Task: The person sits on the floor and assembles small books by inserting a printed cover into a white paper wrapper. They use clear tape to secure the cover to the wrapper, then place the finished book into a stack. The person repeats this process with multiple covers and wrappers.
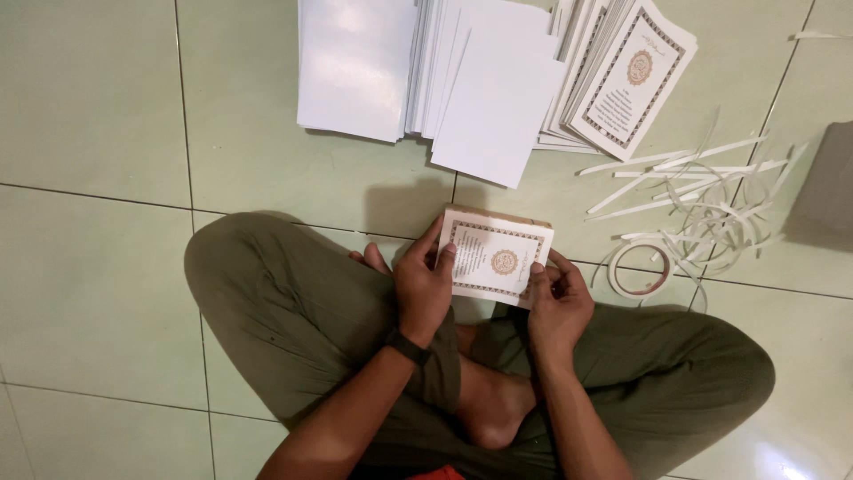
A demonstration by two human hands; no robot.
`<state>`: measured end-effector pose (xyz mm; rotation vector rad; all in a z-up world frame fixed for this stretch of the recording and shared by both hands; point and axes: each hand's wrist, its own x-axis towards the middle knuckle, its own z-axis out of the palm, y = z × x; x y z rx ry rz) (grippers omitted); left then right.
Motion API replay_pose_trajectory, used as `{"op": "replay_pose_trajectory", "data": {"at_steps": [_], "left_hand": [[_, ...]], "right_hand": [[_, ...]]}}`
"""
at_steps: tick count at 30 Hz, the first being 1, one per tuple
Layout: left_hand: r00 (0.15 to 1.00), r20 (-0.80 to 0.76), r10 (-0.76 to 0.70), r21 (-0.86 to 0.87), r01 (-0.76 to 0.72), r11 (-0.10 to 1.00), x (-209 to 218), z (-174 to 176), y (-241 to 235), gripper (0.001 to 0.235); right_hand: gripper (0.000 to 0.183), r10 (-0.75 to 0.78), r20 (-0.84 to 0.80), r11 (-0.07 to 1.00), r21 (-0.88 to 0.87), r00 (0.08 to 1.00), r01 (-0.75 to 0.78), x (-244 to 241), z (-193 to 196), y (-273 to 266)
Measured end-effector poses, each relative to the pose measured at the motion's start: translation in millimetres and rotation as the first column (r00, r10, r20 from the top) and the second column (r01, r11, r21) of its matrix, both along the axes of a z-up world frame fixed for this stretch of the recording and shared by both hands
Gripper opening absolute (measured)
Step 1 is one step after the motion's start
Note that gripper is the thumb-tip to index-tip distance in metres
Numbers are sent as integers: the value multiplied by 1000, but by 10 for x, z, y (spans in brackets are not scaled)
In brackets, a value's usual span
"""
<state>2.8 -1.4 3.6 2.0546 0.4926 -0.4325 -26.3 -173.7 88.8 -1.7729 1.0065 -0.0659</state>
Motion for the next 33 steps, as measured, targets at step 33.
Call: {"op": "replay_pose_trajectory", "data": {"at_steps": [33], "left_hand": [[999,3,39,-56,-39,998,179,216,-48,46]], "right_hand": [[26,-6,-11,1000,-10,1000,6,5,-15,9]]}}
